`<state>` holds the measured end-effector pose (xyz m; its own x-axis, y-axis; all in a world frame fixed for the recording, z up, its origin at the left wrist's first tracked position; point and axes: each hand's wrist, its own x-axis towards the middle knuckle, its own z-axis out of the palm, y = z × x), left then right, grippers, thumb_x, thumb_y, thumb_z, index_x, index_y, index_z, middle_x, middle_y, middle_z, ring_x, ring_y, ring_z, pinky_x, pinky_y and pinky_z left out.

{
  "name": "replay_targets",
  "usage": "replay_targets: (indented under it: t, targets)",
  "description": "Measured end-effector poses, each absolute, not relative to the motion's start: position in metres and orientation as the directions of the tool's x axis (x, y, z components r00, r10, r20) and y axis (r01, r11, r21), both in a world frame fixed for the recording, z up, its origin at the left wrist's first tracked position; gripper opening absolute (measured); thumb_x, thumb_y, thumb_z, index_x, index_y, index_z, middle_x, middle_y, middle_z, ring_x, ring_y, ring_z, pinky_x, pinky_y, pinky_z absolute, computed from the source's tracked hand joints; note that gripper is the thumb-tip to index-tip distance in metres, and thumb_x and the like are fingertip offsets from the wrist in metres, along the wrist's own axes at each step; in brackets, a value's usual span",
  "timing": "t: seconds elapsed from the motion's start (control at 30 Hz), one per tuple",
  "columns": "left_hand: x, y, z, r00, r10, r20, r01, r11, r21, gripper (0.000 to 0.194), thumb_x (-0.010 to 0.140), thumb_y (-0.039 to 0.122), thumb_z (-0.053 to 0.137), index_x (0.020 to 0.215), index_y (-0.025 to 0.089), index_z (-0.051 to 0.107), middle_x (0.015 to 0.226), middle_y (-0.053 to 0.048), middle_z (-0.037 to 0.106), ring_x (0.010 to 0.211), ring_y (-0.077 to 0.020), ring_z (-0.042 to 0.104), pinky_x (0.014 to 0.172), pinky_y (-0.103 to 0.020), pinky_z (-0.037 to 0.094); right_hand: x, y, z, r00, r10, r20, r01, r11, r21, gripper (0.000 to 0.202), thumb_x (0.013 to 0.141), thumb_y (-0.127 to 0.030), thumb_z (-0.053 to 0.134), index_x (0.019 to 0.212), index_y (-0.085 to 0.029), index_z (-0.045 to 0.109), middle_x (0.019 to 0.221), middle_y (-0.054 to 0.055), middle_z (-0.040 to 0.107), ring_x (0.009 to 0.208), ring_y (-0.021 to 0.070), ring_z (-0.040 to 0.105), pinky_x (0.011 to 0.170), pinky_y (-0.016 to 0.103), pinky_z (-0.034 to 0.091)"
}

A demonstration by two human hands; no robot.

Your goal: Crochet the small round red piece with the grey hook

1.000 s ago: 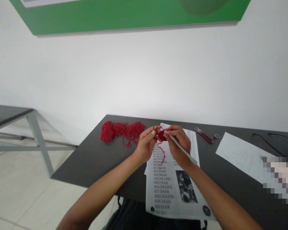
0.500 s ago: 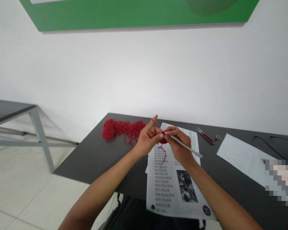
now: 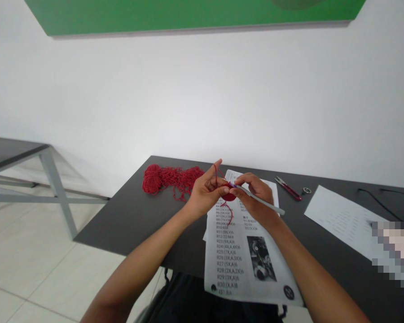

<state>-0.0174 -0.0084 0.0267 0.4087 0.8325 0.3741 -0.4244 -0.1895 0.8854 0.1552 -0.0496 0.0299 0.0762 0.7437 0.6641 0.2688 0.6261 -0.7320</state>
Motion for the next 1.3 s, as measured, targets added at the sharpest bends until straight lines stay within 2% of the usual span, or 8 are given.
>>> replay_targets:
  t: [0.17,0.37,0.57,0.77,0.97,1.3]
  targets:
    - [-0.02,-0.007,0.028,0.421,0.831,0.363,-0.392,-0.194,0.899,0.1,0.074,0.031,0.092,0.159,0.017,0.042,0.08,-0.003,0.076,0.066,-0.0129,0.068,0.065,-0.025,0.055,0.157,-0.052,0.034,0.073,0.75,0.657,0.24,0.626,-0.742,0.013,0.081,-0.033,0.085,0.084,-0.027,0.074,0.085,-0.001,0.074,0.081,0.0186,0.067,0.076,0.033,0.051]
    - [-0.019,-0.008,0.03,0.436,0.818,0.375,-0.383,-0.209,0.9,0.097,0.074,0.027,0.091,0.158,0.016,0.043,0.079,-0.002,0.075,0.068,-0.0125,0.067,0.064,-0.023,0.052,0.152,-0.052,0.029,0.163,0.785,0.598,0.199,0.568,-0.799,0.022,0.087,-0.047,0.078,0.083,-0.026,0.075,0.082,0.0,0.075,0.078,0.0195,0.068,0.073,0.034,0.053]
    - [-0.02,-0.01,0.032,0.488,0.789,0.374,-0.34,-0.223,0.914,0.094,0.079,0.024,0.087,0.16,0.016,0.039,0.08,-0.002,0.075,0.066,-0.0118,0.065,0.062,-0.023,0.05,0.151,-0.05,0.029,0.191,0.761,0.62,0.165,0.598,-0.784,0.031,0.091,-0.053,0.072,0.081,-0.025,0.073,0.079,0.002,0.075,0.077,0.0207,0.07,0.074,0.035,0.056]
    - [-0.022,-0.011,0.032,0.479,0.791,0.382,-0.286,-0.27,0.919,0.09,0.079,0.022,0.085,0.158,0.016,0.043,0.083,-0.004,0.077,0.067,-0.0121,0.065,0.063,-0.024,0.05,0.152,-0.052,0.029,0.222,0.741,0.634,0.199,0.602,-0.773,0.033,0.095,-0.054,0.067,0.082,-0.024,0.069,0.078,0.002,0.074,0.076,0.0206,0.07,0.072,0.035,0.056]
    - [-0.023,-0.01,0.031,0.453,0.785,0.422,-0.237,-0.351,0.906,0.088,0.079,0.024,0.085,0.156,0.015,0.046,0.084,-0.006,0.078,0.069,-0.0138,0.067,0.064,-0.025,0.052,0.148,-0.054,0.029,0.19,0.718,0.67,0.163,0.65,-0.742,0.027,0.1,-0.046,0.062,0.086,-0.024,0.066,0.08,0.002,0.076,0.078,0.02,0.073,0.075,0.035,0.057]
    - [-0.023,-0.011,0.031,0.417,0.79,0.45,-0.235,-0.385,0.893,0.089,0.078,0.025,0.086,0.157,0.016,0.046,0.083,-0.006,0.079,0.066,-0.0129,0.066,0.062,-0.025,0.051,0.147,-0.057,0.029,0.235,0.684,0.691,0.237,0.649,-0.723,0.024,0.1,-0.046,0.062,0.089,-0.025,0.064,0.079,0.002,0.076,0.075,0.0214,0.075,0.07,0.037,0.059]
